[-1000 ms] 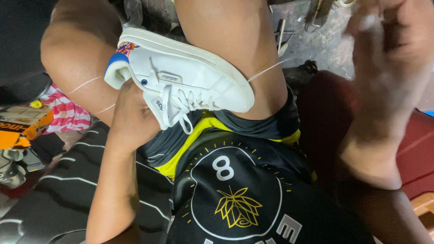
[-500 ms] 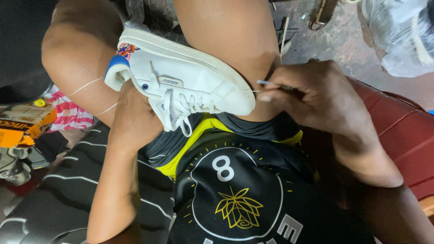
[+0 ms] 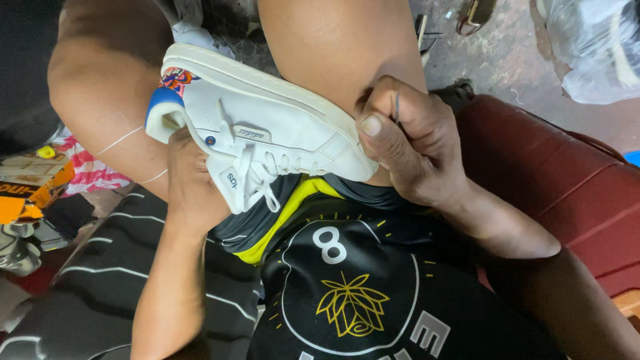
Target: The person holds a white sneaker on their lap and uses a needle and thread to sew the shoe's upper. They repeatedly push the needle through the material and pull the thread to secure the stitches.
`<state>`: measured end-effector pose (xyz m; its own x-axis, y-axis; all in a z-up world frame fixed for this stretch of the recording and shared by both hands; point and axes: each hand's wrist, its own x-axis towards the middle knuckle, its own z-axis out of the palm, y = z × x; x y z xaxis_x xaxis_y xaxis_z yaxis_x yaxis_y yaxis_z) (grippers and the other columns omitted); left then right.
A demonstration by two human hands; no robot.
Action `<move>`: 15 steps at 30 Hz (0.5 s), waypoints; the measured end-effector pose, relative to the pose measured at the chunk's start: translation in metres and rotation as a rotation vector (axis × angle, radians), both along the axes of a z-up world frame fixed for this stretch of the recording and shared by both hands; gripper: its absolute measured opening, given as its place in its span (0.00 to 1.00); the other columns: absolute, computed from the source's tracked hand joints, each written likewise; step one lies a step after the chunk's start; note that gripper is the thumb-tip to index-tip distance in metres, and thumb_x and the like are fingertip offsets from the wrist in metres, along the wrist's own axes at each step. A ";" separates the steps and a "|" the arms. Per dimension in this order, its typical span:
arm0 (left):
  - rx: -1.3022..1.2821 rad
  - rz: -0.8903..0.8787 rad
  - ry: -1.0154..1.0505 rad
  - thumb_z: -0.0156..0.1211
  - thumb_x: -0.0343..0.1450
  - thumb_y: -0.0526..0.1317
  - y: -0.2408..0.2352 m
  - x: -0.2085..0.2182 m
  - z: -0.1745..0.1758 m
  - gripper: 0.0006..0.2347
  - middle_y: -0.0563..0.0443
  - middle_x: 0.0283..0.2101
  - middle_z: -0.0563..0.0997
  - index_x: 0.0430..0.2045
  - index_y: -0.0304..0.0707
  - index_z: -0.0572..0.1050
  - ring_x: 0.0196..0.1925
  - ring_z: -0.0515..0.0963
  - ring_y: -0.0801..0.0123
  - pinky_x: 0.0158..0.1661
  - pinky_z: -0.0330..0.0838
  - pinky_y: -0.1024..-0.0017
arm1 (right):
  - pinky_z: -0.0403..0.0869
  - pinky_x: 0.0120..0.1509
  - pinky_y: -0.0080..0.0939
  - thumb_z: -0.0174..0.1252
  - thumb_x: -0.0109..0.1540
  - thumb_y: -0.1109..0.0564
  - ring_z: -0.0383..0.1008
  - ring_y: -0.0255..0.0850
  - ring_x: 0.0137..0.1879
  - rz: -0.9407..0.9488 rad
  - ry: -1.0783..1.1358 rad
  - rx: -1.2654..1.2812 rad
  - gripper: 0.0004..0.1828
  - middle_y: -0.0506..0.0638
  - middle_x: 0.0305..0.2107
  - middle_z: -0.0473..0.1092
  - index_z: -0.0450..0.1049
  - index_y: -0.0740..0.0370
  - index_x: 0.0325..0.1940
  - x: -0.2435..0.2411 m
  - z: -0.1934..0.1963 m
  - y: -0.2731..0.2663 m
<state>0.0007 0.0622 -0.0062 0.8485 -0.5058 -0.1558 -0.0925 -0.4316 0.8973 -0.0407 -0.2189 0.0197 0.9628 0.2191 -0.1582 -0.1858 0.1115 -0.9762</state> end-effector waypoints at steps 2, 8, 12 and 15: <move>-0.019 -0.008 0.005 0.69 0.67 0.38 0.006 0.002 0.000 0.09 0.45 0.40 0.84 0.36 0.34 0.80 0.44 0.84 0.54 0.48 0.75 0.66 | 0.58 0.28 0.28 0.46 0.80 0.55 0.55 0.28 0.23 -0.024 -0.026 0.003 0.18 0.44 0.21 0.60 0.60 0.61 0.36 0.001 -0.004 0.001; -0.420 -0.002 0.660 0.67 0.68 0.37 0.024 0.005 0.016 0.22 0.46 0.56 0.80 0.58 0.30 0.73 0.58 0.77 0.67 0.59 0.71 0.72 | 0.58 0.24 0.29 0.45 0.80 0.54 0.56 0.30 0.20 -0.089 0.098 0.328 0.19 0.46 0.18 0.58 0.59 0.61 0.35 0.004 -0.010 -0.004; -0.605 0.154 0.956 0.68 0.60 0.31 0.019 -0.001 0.007 0.32 0.45 0.57 0.78 0.63 0.28 0.68 0.57 0.78 0.66 0.53 0.71 0.73 | 0.62 0.25 0.32 0.44 0.81 0.54 0.60 0.33 0.20 -0.096 0.106 0.416 0.17 0.51 0.20 0.62 0.61 0.61 0.38 0.002 -0.013 -0.011; -0.520 0.304 0.893 0.69 0.64 0.26 -0.007 -0.020 -0.016 0.28 0.42 0.54 0.80 0.61 0.24 0.69 0.55 0.81 0.62 0.56 0.76 0.67 | 0.61 0.21 0.27 0.43 0.80 0.54 0.69 0.39 0.25 -0.138 0.102 0.444 0.16 0.56 0.27 0.69 0.63 0.61 0.38 0.000 -0.016 -0.016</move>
<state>-0.0189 0.0552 -0.0224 0.6353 -0.4759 -0.6082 0.7340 0.1275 0.6670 -0.0410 -0.2346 0.0034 0.9722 0.1578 -0.1731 -0.2319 0.5446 -0.8060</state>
